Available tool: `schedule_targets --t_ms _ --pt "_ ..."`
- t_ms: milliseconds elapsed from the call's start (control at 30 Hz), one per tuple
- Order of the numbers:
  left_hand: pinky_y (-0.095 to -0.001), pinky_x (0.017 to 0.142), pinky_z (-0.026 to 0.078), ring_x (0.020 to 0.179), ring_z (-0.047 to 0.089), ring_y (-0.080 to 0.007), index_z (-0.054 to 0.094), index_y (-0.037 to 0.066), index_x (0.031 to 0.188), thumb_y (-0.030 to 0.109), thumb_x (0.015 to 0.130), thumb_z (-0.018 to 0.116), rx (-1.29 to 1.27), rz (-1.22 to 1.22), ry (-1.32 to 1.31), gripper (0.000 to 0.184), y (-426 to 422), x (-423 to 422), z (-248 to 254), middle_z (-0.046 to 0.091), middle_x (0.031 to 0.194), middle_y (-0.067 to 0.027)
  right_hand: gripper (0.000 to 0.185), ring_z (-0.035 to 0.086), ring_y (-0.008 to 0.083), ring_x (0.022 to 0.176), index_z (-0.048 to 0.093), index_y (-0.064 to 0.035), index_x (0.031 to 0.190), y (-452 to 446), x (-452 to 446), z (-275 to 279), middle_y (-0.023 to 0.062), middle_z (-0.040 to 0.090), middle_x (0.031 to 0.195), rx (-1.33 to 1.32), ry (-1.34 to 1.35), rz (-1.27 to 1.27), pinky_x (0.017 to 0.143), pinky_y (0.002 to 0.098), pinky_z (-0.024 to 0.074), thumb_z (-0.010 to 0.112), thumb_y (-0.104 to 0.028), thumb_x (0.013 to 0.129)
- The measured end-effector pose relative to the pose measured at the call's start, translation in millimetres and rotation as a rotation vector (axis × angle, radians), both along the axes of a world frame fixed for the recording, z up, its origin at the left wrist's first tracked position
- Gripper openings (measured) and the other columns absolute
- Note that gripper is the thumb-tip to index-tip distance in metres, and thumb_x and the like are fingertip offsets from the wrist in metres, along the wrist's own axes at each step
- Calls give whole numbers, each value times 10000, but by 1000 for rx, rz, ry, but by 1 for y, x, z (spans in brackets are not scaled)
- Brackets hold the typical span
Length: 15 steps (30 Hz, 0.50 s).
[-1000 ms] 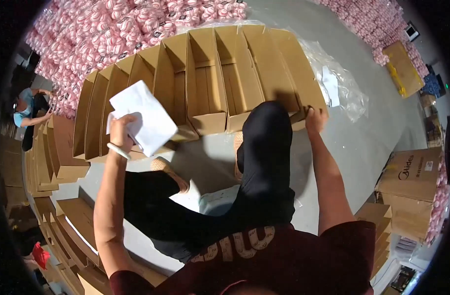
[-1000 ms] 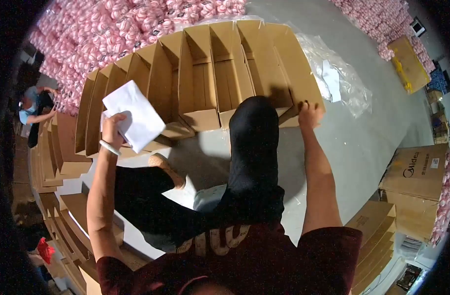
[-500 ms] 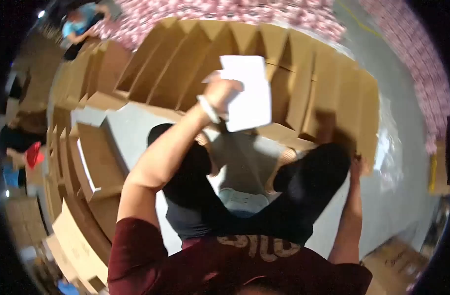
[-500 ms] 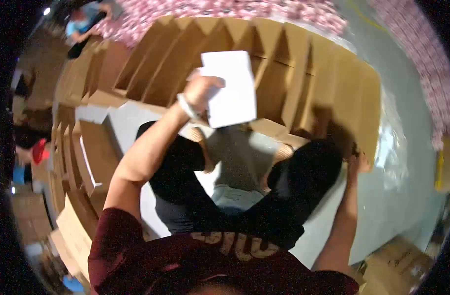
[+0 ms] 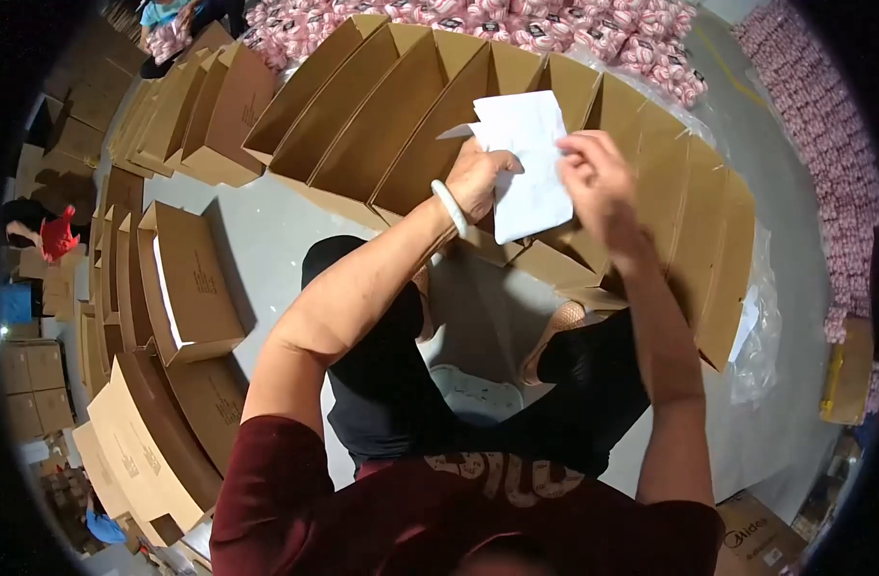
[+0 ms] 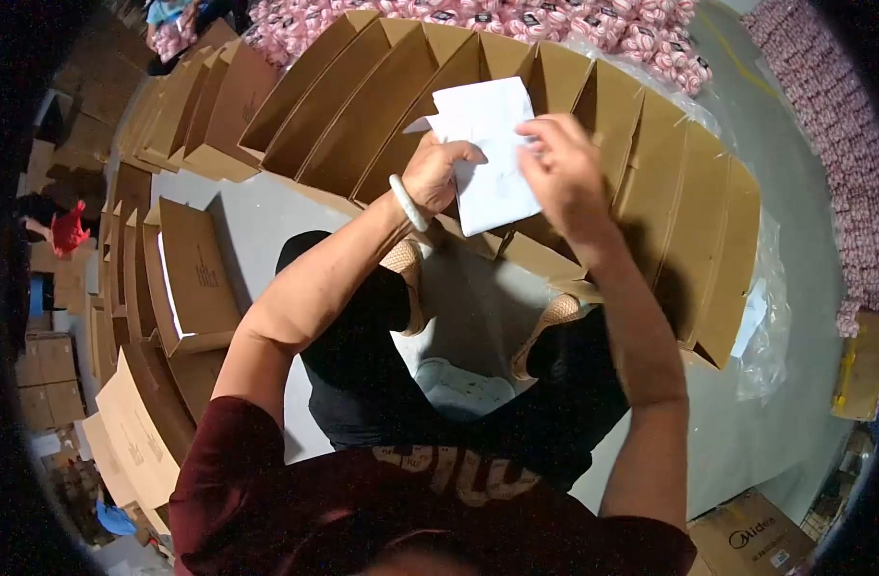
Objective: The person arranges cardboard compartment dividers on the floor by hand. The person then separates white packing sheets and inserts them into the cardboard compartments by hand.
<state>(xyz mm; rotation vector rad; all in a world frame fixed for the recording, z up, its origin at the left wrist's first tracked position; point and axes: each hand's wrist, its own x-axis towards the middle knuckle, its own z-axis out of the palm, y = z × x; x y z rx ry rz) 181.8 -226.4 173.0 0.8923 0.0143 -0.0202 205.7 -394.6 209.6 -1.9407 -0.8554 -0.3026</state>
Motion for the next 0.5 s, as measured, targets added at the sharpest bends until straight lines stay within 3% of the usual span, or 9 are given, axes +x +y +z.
schedule_targets --t_ms 67,133,167,233,267,500 --pt "-342 800 474 914 574 -236 487 -38 1070 -41 661 483 17 -35 5 409 2 -9 2 578 985 -134 230 535 126 754 585 -4 955 19 -7 -14 76 532 943 -8 2 39 625 221 474 612 41 732" --pt "-350 851 449 904 579 -249 495 -16 1074 49 713 492 -398 -192 108 367 1 -21 2 582 983 -136 260 552 150 746 576 -1 969 24 -18 -24 87 533 908 -50 -30 56 635 241 504 630 29 716" --pt "-376 899 416 947 562 -257 488 9 1115 185 794 489 -398 -186 56 366 1 -25 4 573 1025 -132 260 552 150 746 576 -1 969 24 -21 -24 87 533 908 -57 -16 51 635 241 504 630 29 716" --pt "-394 914 401 1004 531 -250 465 30 1172 315 861 453 -534 -228 66 421 4 -31 14 550 1086 -118 272 572 164 778 572 1 983 26 -24 -23 97 540 908 -50 23 114 664 262 521 629 23 718" --pt "-400 939 374 1048 499 -240 441 55 1212 481 882 401 -514 -236 64 540 5 -31 17 525 1138 -97 262 584 176 813 569 4 976 28 -26 -19 107 545 919 -88 60 96 679 272 529 623 25 721" --pt "-363 950 354 1052 488 -209 444 72 1221 609 853 361 -454 -246 83 657 1 -31 13 523 1141 -78 172 597 166 708 572 16 887 33 -22 -32 89 562 837 -54 113 116 649 261 517 617 32 721"
